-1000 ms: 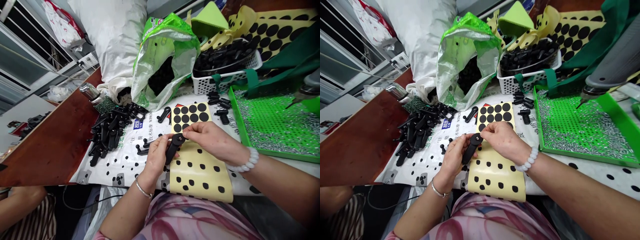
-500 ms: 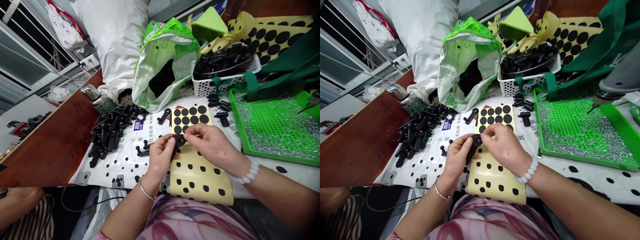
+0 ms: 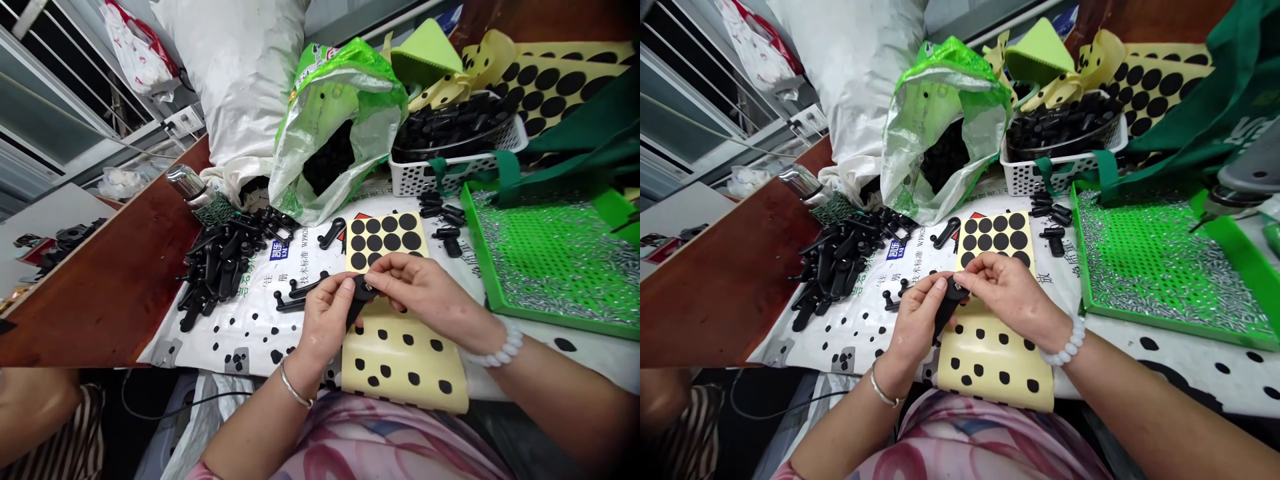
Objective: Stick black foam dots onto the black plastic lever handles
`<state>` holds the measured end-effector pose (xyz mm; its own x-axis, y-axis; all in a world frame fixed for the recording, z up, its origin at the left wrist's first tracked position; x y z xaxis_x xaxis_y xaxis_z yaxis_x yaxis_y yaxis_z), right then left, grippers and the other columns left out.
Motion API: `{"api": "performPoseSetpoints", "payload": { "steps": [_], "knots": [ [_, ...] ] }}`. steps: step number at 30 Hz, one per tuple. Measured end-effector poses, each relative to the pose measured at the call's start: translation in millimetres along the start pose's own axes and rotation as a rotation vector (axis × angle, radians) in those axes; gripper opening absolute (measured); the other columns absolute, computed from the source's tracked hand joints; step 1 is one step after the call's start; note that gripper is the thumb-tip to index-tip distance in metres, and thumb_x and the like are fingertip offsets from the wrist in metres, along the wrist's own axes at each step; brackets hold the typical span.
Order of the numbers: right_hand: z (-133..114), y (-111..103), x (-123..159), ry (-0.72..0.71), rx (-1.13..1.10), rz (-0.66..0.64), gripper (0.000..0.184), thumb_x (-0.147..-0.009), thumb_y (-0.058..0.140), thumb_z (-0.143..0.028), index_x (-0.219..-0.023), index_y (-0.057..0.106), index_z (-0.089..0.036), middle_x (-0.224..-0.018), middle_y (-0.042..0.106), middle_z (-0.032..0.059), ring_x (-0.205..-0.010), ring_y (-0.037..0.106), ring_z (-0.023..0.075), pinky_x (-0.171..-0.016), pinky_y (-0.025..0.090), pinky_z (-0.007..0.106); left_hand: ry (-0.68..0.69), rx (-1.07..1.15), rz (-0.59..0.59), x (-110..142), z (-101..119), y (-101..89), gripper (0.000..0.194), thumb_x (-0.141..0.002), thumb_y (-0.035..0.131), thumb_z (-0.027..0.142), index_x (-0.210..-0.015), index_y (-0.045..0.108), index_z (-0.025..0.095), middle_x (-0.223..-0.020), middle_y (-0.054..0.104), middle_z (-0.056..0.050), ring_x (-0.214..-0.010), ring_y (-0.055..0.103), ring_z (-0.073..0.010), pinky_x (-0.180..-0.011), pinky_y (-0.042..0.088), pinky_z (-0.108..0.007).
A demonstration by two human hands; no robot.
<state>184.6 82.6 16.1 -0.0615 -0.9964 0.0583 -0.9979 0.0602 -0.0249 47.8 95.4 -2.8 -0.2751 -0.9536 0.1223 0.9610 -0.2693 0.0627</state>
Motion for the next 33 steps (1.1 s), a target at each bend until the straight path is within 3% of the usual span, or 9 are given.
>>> {"api": "performPoseSetpoints", "payload": {
  "steps": [5, 8, 14, 17, 21, 25, 30, 33],
  "knots": [
    [6, 1, 1, 0.002, -0.108, 0.032, 0.040, -0.080, 0.059, -0.057, -0.066, 0.057, -0.019, -0.049, 0.050, -0.0042, -0.041, 0.043, 0.0082, -0.041, 0.033, 0.022, -0.023, 0.039, -0.133, 3, -4, 12.6, 0.042, -0.082, 0.059, 0.047, -0.106, 0.061, 0.013, -0.070, 0.065, -0.003, -0.052, 0.056, -0.0092, -0.037, 0.037, -0.015],
    [7, 1, 3, -0.013, -0.128, 0.015, 0.041, -0.081, 0.056, -0.059, -0.074, 0.060, -0.019, -0.055, 0.055, -0.0023, -0.044, 0.048, 0.0093, -0.045, 0.038, 0.023, -0.011, 0.034, -0.127, 3, -2, 10.5, 0.041, -0.084, 0.056, 0.048, -0.104, 0.062, 0.013, -0.069, 0.064, -0.003, -0.048, 0.052, -0.0076, -0.038, 0.038, -0.016],
    [9, 5, 14, 0.009, -0.137, -0.033, 0.037, -0.069, 0.075, -0.047, -0.089, 0.060, -0.020, -0.076, 0.064, 0.0017, -0.066, 0.061, 0.0157, -0.062, 0.050, 0.028, -0.042, 0.036, -0.106, 3, -4, 6.0, 0.042, -0.088, 0.048, 0.049, -0.105, 0.062, 0.013, -0.059, 0.062, -0.001, -0.036, 0.042, -0.0051, -0.036, 0.033, -0.017],
    [14, 9, 14, 0.008, -0.190, -0.131, 0.032, -0.076, 0.070, -0.043, -0.096, 0.060, -0.020, -0.078, 0.064, 0.0014, -0.069, 0.062, 0.0152, -0.066, 0.050, 0.028, -0.039, 0.018, -0.135, 5, -3, 7.0, 0.043, -0.088, 0.047, 0.049, -0.106, 0.061, 0.013, -0.060, 0.061, -0.001, -0.036, 0.040, -0.0044, -0.036, 0.031, -0.017],
    [17, 11, 10, 0.037, -0.227, -0.133, 0.028, -0.083, 0.063, -0.046, -0.091, 0.059, -0.020, -0.065, 0.057, -0.0031, -0.058, 0.054, 0.0107, -0.060, 0.047, 0.024, 0.024, -0.058, -0.161, 7, 3, 5.2, 0.039, -0.088, 0.050, 0.046, -0.110, 0.060, 0.016, -0.069, 0.062, -0.002, -0.048, 0.049, -0.0074, -0.043, 0.039, -0.018],
    [11, 21, 11, 0.037, -0.141, -0.148, 0.029, -0.079, 0.065, -0.045, -0.088, 0.053, -0.020, -0.075, 0.056, -0.0017, -0.062, 0.056, 0.0112, -0.059, 0.048, 0.024, 0.001, -0.079, -0.201, 10, 0, 2.8, 0.036, -0.087, 0.053, 0.043, -0.112, 0.060, 0.018, -0.069, 0.060, -0.001, -0.057, 0.056, -0.0094, -0.055, 0.046, -0.020],
    [12, 24, 9, -0.014, 0.242, -0.197, 0.040, -0.093, 0.028, -0.048, -0.083, 0.053, -0.018, -0.068, 0.058, 0.0019, -0.055, 0.056, 0.0132, -0.056, 0.049, 0.028, -0.060, -0.019, -0.100, 8, 0, -26.3, 0.042, -0.085, 0.051, 0.052, -0.100, 0.065, 0.015, -0.057, 0.056, 0.000, -0.047, 0.049, -0.0088, -0.042, 0.038, -0.018],
    [11, -4, 0, -0.054, 0.466, -0.037, 0.037, -0.091, 0.035, -0.047, -0.081, 0.057, -0.018, -0.075, 0.060, 0.0055, -0.064, 0.057, 0.0173, -0.061, 0.048, 0.032, 0.131, -0.123, 0.074, -1, 23, -66.0, 0.049, -0.086, 0.044, 0.057, -0.097, 0.066, 0.015, -0.051, 0.052, 0.002, -0.045, 0.046, -0.0091, -0.043, 0.037, -0.019]
  ]
}}
Point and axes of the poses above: each hand's wrist, its own x-axis away from the middle knuckle, its own y-axis out of the palm, z = x × y, the point moved 7 cm from there along -x, towards the middle knuckle
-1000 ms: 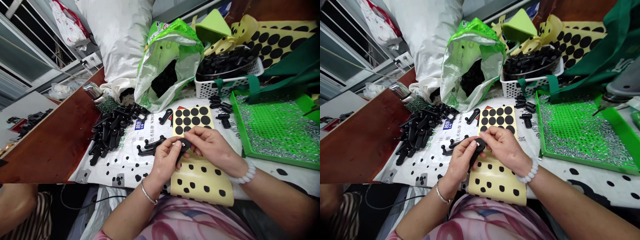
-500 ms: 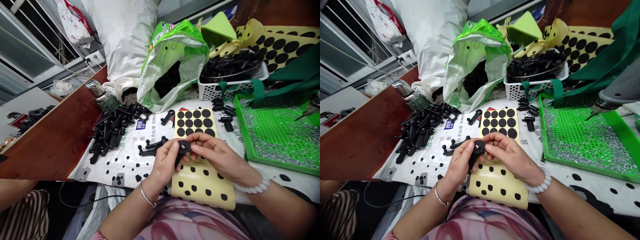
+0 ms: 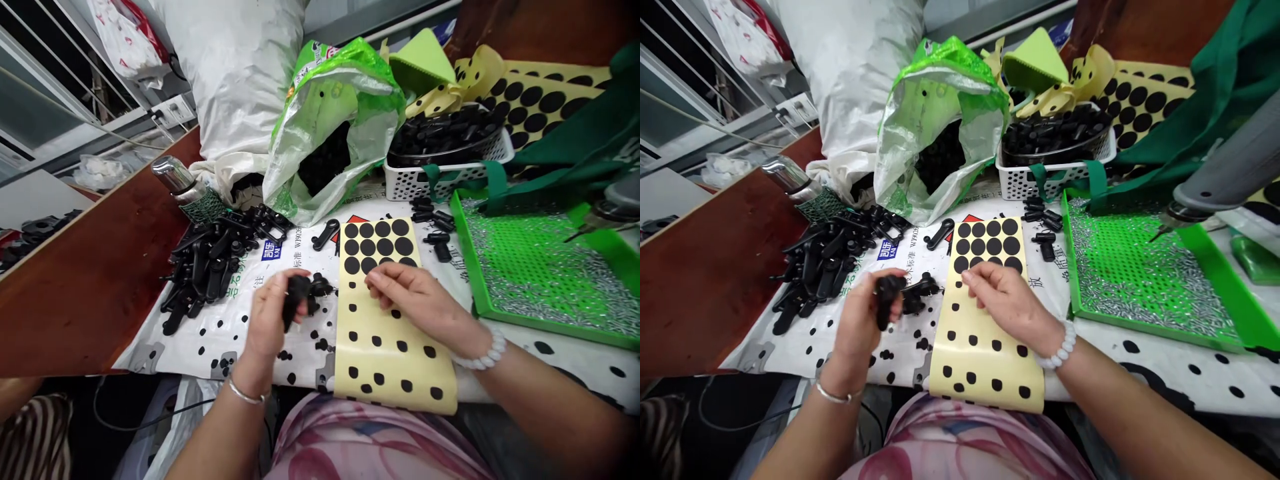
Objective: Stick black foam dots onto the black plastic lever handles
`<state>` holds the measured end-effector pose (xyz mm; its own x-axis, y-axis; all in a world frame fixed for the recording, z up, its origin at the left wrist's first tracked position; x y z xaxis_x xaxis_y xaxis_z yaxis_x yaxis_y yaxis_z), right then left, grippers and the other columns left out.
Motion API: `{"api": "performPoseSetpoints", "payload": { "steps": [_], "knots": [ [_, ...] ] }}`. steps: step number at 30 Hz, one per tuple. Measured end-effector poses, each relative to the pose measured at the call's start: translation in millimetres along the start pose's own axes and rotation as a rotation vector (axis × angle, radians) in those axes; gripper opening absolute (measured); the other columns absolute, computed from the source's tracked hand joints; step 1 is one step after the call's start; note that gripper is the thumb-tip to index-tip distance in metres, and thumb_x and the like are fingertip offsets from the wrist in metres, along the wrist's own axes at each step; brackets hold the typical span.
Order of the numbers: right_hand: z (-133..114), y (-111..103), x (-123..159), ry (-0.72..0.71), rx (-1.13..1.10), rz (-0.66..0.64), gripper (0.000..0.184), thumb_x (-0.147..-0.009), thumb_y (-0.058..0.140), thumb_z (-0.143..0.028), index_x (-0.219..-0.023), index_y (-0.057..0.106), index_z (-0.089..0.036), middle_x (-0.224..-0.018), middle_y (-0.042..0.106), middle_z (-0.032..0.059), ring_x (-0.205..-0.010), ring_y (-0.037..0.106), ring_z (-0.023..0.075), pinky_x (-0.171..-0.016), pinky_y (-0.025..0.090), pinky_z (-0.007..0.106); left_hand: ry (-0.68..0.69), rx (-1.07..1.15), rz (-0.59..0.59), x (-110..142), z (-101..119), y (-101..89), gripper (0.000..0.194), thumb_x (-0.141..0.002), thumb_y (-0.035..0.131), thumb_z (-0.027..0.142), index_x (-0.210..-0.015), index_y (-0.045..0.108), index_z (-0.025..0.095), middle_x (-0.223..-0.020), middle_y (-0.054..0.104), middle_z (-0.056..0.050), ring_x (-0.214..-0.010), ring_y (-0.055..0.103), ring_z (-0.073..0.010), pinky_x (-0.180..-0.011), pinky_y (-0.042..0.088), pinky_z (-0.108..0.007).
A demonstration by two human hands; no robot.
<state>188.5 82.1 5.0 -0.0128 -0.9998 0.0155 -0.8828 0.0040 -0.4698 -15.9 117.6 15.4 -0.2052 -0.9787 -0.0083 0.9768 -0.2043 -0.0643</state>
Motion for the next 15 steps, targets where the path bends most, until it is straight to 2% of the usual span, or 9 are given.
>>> {"api": "performPoseSetpoints", "payload": {
  "steps": [3, 5, 6, 8, 10, 13, 15],
  "knots": [
    [11, -32, -8, 0.017, 0.318, 0.206, 0.023, -0.087, 0.045, -0.032, -0.083, 0.061, -0.017, -0.090, 0.060, 0.0111, -0.084, 0.056, 0.0258, -0.071, 0.042, 0.039, 0.209, -0.365, 0.276, -16, 16, -41.7, 0.039, -0.081, 0.057, 0.051, -0.093, 0.068, 0.016, -0.060, 0.059, 0.000, -0.054, 0.054, -0.0118, -0.053, 0.043, -0.023],
    [15, -41, -14, 0.023, 0.497, 0.261, 0.021, -0.086, 0.046, -0.024, -0.085, 0.065, -0.016, -0.096, 0.059, 0.0129, -0.092, 0.054, 0.0295, -0.074, 0.040, 0.041, 0.259, -0.677, 0.369, -27, 20, -50.9, 0.032, -0.077, 0.062, 0.045, -0.093, 0.070, 0.018, -0.077, 0.068, -0.003, -0.071, 0.062, -0.0168, -0.066, 0.048, -0.027],
    [16, -40, -17, 0.016, 0.568, 0.259, 0.021, -0.086, 0.046, -0.022, -0.085, 0.066, -0.016, -0.096, 0.059, 0.0127, -0.092, 0.054, 0.0296, -0.074, 0.039, 0.041, 0.257, -0.814, 0.359, -33, 18, -48.8, 0.031, -0.077, 0.061, 0.044, -0.095, 0.070, 0.020, -0.086, 0.070, -0.005, -0.079, 0.064, -0.0194, -0.072, 0.048, -0.029],
    [16, -33, -24, -0.013, 0.680, 0.229, 0.022, -0.088, 0.047, -0.022, -0.087, 0.068, -0.017, -0.095, 0.060, 0.0111, -0.090, 0.054, 0.0276, -0.074, 0.039, 0.039, 0.217, -1.031, 0.234, -44, 10, -35.2, 0.033, -0.080, 0.057, 0.044, -0.100, 0.070, 0.022, -0.095, 0.072, -0.006, -0.088, 0.065, -0.0234, -0.078, 0.048, -0.033],
    [14, -23, -31, -0.053, 0.768, 0.198, 0.023, -0.090, 0.047, -0.022, -0.090, 0.069, -0.017, -0.095, 0.061, 0.0100, -0.087, 0.054, 0.0251, -0.074, 0.038, 0.036, 0.172, -1.154, 0.046, -49, 2, -17.1, 0.037, -0.083, 0.053, 0.048, -0.104, 0.069, 0.022, -0.097, 0.072, -0.007, -0.090, 0.066, -0.0263, -0.079, 0.048, -0.035],
    [12, -8, -40, -0.117, 0.874, 0.148, 0.023, -0.090, 0.047, -0.019, -0.090, 0.070, -0.018, -0.094, 0.060, 0.0094, -0.086, 0.053, 0.0235, -0.075, 0.036, 0.035, 0.148, -1.185, -0.174, -46, -3, 2.2, 0.044, -0.085, 0.047, 0.053, -0.108, 0.068, 0.021, -0.099, 0.072, -0.008, -0.093, 0.065, -0.0277, -0.079, 0.048, -0.036],
    [13, -1, -44, -0.147, 0.930, 0.120, 0.022, -0.089, 0.048, -0.015, -0.087, 0.070, -0.017, -0.091, 0.060, 0.0101, -0.086, 0.052, 0.0239, -0.075, 0.033, 0.036, 0.134, -1.159, -0.269, -43, -3, 7.3, 0.047, -0.086, 0.044, 0.056, -0.109, 0.067, 0.021, -0.101, 0.071, -0.009, -0.093, 0.065, -0.0268, -0.080, 0.048, -0.035]
  ]
}}
Point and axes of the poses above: each hand's wrist, its own x-axis away from the middle knuckle, its own y-axis out of the palm, z = x × y, the point moved 7 cm from there along -x, towards the middle knuckle
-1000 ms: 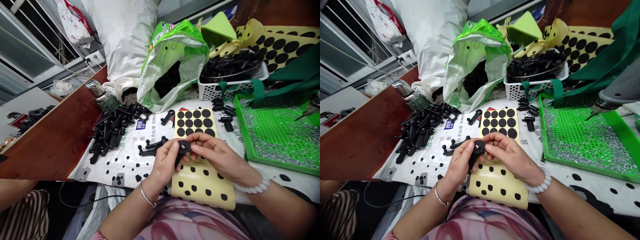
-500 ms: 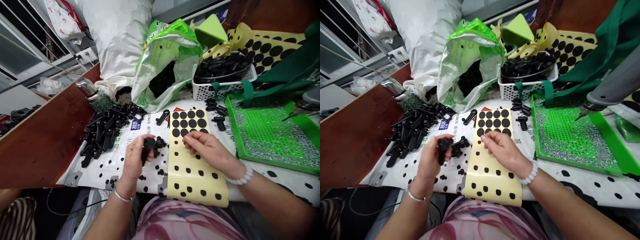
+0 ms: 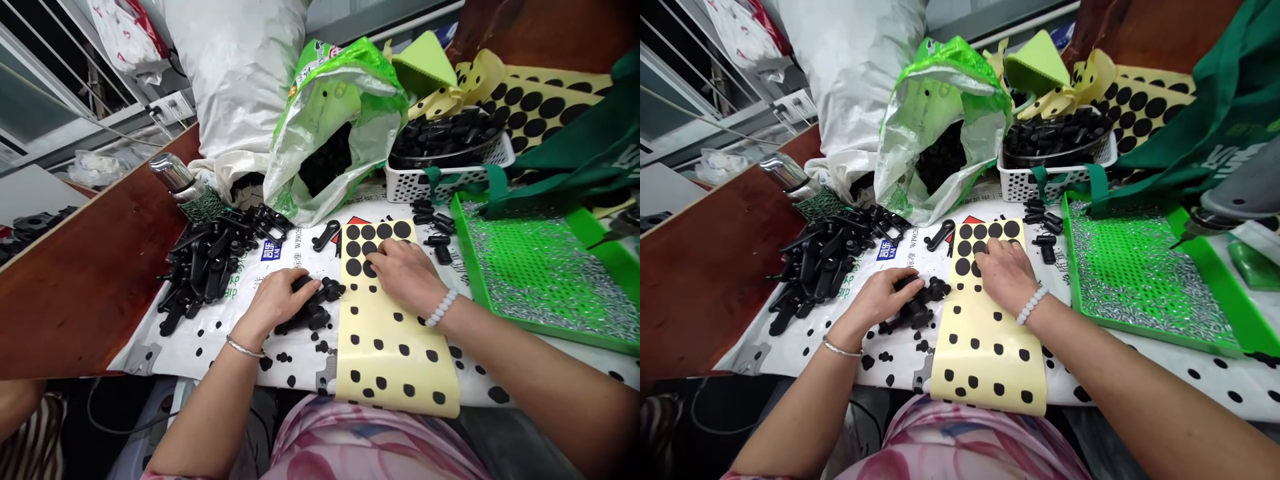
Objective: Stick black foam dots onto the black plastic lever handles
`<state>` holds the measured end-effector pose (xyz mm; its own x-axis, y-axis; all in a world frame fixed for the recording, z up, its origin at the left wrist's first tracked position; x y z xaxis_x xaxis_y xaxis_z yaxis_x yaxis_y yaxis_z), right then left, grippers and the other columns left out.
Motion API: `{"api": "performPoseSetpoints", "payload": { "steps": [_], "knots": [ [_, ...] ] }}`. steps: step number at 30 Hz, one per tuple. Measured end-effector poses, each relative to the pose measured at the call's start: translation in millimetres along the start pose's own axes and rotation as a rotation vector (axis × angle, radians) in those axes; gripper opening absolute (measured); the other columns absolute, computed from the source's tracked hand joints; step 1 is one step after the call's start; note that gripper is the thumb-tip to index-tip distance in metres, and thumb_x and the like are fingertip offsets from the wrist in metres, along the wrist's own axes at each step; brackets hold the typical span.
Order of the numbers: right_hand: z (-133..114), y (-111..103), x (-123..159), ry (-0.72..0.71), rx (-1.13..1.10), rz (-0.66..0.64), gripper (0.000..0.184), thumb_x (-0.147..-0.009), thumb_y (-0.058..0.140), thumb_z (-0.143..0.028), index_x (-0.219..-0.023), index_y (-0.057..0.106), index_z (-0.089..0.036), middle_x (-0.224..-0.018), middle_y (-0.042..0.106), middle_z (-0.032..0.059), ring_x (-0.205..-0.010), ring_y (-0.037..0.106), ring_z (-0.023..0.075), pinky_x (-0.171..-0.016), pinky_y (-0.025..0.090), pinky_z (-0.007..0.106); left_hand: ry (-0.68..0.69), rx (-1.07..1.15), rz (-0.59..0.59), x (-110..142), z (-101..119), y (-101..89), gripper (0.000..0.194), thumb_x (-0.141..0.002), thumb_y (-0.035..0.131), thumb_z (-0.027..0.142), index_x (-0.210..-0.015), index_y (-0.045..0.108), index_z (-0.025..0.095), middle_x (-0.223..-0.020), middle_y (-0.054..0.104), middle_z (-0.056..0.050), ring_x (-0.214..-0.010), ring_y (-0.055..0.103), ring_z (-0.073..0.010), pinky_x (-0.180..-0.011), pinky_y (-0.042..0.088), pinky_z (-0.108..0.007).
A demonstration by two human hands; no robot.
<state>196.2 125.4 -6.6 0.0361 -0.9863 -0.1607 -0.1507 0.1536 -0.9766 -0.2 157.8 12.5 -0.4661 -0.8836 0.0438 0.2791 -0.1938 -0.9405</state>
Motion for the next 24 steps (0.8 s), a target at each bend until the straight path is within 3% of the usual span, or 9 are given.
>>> {"api": "performPoseSetpoints", "payload": {
  "steps": [2, 5, 9, 12, 14, 17, 21, 24],
  "knots": [
    [-1, 4, -1, -0.023, 0.034, -0.006, 0.022, -0.087, 0.047, -0.013, -0.085, 0.069, -0.016, -0.088, 0.059, 0.0110, -0.086, 0.051, 0.0248, -0.075, 0.032, 0.037, 0.013, -0.017, -0.039, 1, 2, -1.0, 0.051, -0.086, 0.044, 0.058, -0.111, 0.066, 0.020, -0.102, 0.069, -0.010, -0.092, 0.065, -0.0268, -0.080, 0.048, -0.036],
    [1, 6, -2, -0.029, 0.045, -0.009, 0.022, -0.088, 0.047, -0.014, -0.085, 0.069, -0.016, -0.088, 0.059, 0.0107, -0.086, 0.052, 0.0250, -0.077, 0.030, 0.037, 0.042, -0.092, 0.010, -3, 10, -7.7, 0.057, -0.085, 0.045, 0.059, -0.118, 0.062, 0.016, -0.106, 0.066, -0.013, -0.096, 0.063, -0.0288, -0.085, 0.047, -0.040],
    [6, 6, -7, -0.006, 0.005, -0.021, 0.018, -0.087, 0.052, -0.020, -0.086, 0.070, -0.019, -0.089, 0.061, 0.0081, -0.086, 0.055, 0.0232, -0.077, 0.031, 0.036, 0.228, -0.059, 0.066, -14, 42, -7.9, 0.060, -0.085, 0.047, 0.058, -0.125, 0.056, 0.013, -0.115, 0.063, -0.013, -0.108, 0.058, -0.0278, -0.094, 0.044, -0.039],
    [10, 5, -12, 0.035, -0.030, -0.017, 0.015, -0.086, 0.055, -0.022, -0.086, 0.070, -0.020, -0.087, 0.062, 0.0060, -0.083, 0.056, 0.0214, -0.076, 0.032, 0.035, 0.440, -0.028, -0.034, -20, 74, 8.1, 0.070, -0.083, 0.050, 0.061, -0.130, 0.049, 0.010, -0.127, 0.058, -0.015, -0.118, 0.053, -0.0280, -0.101, 0.040, -0.039],
    [13, 5, -14, 0.065, -0.040, -0.008, 0.014, -0.086, 0.055, -0.022, -0.084, 0.069, -0.020, -0.085, 0.063, 0.0053, -0.080, 0.057, 0.0203, -0.076, 0.032, 0.034, 0.508, -0.048, -0.145, -23, 88, 23.5, 0.080, -0.079, 0.051, 0.066, -0.133, 0.045, 0.008, -0.131, 0.055, -0.017, -0.121, 0.050, -0.0302, -0.103, 0.037, -0.042],
    [13, 6, -13, 0.081, -0.033, 0.007, 0.014, -0.086, 0.055, -0.021, -0.089, 0.068, -0.017, -0.087, 0.063, 0.0066, -0.082, 0.057, 0.0211, -0.077, 0.032, 0.035, 0.486, -0.098, -0.250, -25, 92, 40.4, 0.089, -0.073, 0.056, 0.069, -0.137, 0.039, 0.008, -0.138, 0.049, -0.018, -0.126, 0.045, -0.0332, -0.106, 0.033, -0.046],
    [5, 6, -5, 0.019, 0.010, 0.012, 0.021, -0.089, 0.049, -0.020, -0.083, 0.069, -0.015, -0.087, 0.062, 0.0094, -0.087, 0.055, 0.0242, -0.080, 0.030, 0.037, 0.426, -0.125, -0.283, -25, 88, 47.8, 0.100, -0.073, 0.058, 0.067, -0.145, 0.023, 0.006, -0.149, 0.034, -0.019, -0.136, 0.033, -0.0321, -0.111, 0.025, -0.046],
    [2, 5, -3, -0.003, 0.029, 0.012, 0.025, -0.088, 0.048, -0.018, -0.076, 0.069, -0.016, -0.084, 0.061, 0.0096, -0.088, 0.054, 0.0245, -0.081, 0.029, 0.037, 0.413, -0.137, -0.287, -24, 86, 49.6, 0.101, -0.074, 0.058, 0.064, -0.146, 0.020, 0.006, -0.151, 0.031, -0.018, -0.138, 0.030, -0.0310, -0.112, 0.023, -0.046]
  ]
}}
Point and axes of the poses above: each hand's wrist, its own x-axis away from the middle knuckle, its own y-axis out of the palm, z = x × y, the point moved 7 cm from there along -x, towards the middle knuckle
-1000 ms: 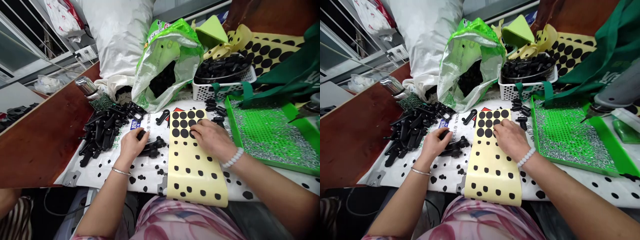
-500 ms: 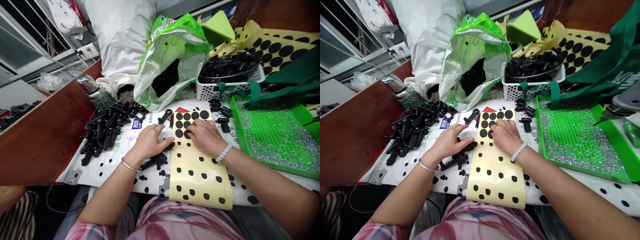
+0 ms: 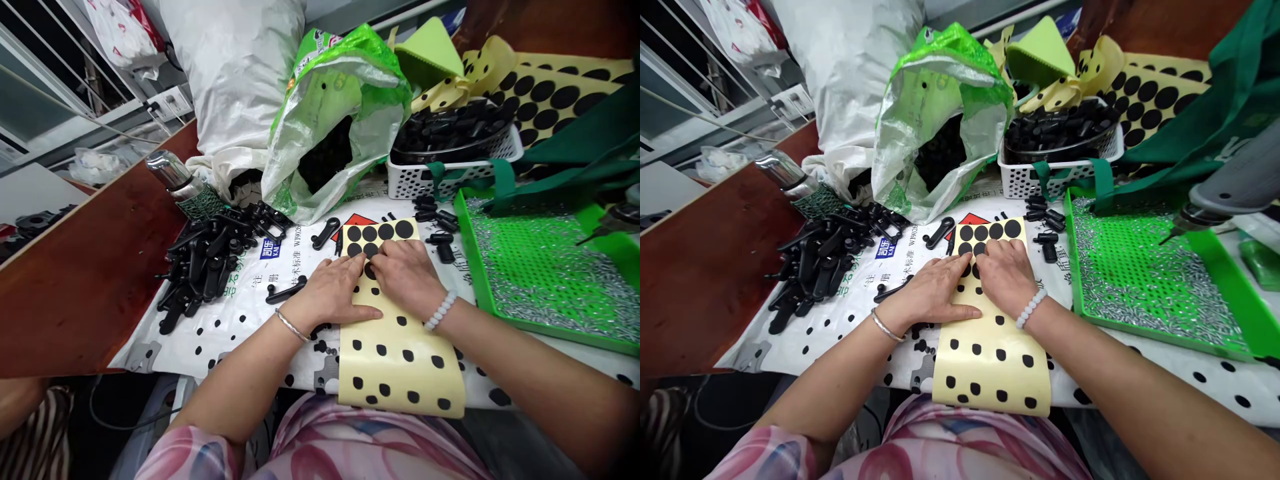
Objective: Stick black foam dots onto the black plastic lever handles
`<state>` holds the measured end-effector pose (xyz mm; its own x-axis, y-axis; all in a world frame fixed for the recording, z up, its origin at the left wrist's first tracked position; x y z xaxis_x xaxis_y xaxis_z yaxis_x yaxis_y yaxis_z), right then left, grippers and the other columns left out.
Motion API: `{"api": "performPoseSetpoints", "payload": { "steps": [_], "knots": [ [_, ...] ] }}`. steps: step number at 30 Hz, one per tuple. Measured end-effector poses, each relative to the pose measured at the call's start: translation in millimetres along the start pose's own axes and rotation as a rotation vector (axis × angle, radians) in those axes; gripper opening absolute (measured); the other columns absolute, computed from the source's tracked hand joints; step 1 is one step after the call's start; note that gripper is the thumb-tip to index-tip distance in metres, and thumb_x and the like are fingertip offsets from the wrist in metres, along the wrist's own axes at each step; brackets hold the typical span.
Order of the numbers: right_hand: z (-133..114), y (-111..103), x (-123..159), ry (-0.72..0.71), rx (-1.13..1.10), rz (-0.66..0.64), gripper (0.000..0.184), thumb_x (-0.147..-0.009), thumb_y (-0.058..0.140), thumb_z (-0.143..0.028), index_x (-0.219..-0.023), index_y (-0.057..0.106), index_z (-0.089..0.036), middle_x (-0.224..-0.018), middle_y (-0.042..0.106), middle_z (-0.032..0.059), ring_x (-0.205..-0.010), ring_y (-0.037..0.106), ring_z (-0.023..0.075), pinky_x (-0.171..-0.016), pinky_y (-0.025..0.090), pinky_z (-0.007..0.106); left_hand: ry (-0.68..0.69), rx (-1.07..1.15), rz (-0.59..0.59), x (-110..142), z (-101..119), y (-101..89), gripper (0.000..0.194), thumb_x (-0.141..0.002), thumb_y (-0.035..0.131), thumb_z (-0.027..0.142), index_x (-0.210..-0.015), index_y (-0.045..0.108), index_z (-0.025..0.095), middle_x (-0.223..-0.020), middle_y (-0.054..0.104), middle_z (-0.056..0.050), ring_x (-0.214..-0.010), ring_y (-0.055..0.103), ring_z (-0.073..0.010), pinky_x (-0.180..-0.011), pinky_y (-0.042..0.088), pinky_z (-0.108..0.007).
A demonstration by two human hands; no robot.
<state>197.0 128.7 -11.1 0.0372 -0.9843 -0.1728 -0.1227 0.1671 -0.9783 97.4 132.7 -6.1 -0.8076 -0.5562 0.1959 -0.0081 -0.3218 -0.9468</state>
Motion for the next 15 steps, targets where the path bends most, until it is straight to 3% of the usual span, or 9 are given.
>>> {"api": "performPoseSetpoints", "payload": {
  "steps": [9, 15],
  "knots": [
    [7, 0, -13, 0.052, 0.017, 0.030, 0.025, -0.086, 0.047, -0.019, -0.073, 0.068, -0.017, -0.077, 0.063, 0.0077, -0.079, 0.055, 0.0230, -0.077, 0.029, 0.037, -0.003, 0.009, 0.034, 0, -1, 1.2, 0.097, -0.074, 0.059, 0.062, -0.146, 0.022, 0.007, -0.149, 0.034, -0.018, -0.136, 0.033, -0.0313, -0.111, 0.025, -0.047],
    [-22, -14, 31, -0.134, 0.102, 0.087, 0.030, -0.088, 0.039, -0.011, -0.072, 0.064, -0.017, -0.075, 0.061, 0.0091, -0.077, 0.052, 0.0242, -0.087, 0.029, 0.041, -0.012, 0.054, 0.041, -2, -2, 3.6, 0.095, -0.074, 0.059, 0.061, -0.145, 0.024, 0.009, -0.150, 0.033, -0.019, -0.137, 0.031, -0.0332, -0.111, 0.022, -0.050]
  ]
}}
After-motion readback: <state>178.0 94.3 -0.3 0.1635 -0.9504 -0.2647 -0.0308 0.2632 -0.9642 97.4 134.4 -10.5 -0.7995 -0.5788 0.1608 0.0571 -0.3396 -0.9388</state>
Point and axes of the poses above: each hand's wrist, its own x-axis away from the middle knuckle, its own y-axis out of the palm, z = x × y, the point moved 7 cm from there along -x, towards the middle knuckle
